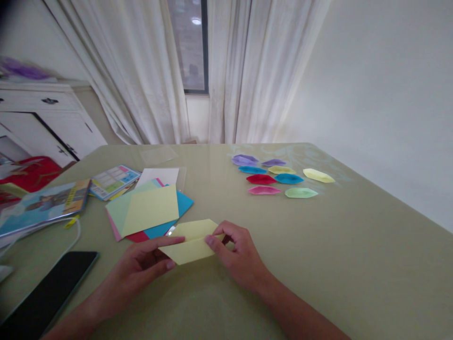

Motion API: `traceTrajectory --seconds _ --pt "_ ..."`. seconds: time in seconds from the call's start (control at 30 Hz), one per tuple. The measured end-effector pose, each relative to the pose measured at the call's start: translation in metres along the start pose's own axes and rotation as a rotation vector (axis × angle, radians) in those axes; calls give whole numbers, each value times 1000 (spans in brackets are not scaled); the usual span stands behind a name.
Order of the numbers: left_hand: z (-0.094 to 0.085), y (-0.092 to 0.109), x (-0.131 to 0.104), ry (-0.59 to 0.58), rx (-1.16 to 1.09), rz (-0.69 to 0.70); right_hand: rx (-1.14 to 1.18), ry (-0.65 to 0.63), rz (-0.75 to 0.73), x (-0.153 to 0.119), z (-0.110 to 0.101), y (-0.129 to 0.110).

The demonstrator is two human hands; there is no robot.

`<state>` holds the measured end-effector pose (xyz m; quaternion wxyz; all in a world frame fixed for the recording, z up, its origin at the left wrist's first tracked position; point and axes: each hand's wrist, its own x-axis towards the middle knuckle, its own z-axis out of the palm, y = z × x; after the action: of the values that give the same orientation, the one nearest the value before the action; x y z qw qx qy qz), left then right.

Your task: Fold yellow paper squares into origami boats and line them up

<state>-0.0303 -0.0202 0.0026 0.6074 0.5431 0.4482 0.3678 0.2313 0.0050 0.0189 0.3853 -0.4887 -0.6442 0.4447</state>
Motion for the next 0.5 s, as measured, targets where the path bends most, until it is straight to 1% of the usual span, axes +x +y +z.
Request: traceTrajectory --seconds 0.23,0.37,0.5 --pt "0 -11 2 16 -25 61 -21 -9 -37 0 0 -1" --pt "3 -11 5 38 -2 137 -76 8 -102 -1 2 -2" --pt "7 -12 7 18 -44 141 -111 10 -150 -2 3 -3"
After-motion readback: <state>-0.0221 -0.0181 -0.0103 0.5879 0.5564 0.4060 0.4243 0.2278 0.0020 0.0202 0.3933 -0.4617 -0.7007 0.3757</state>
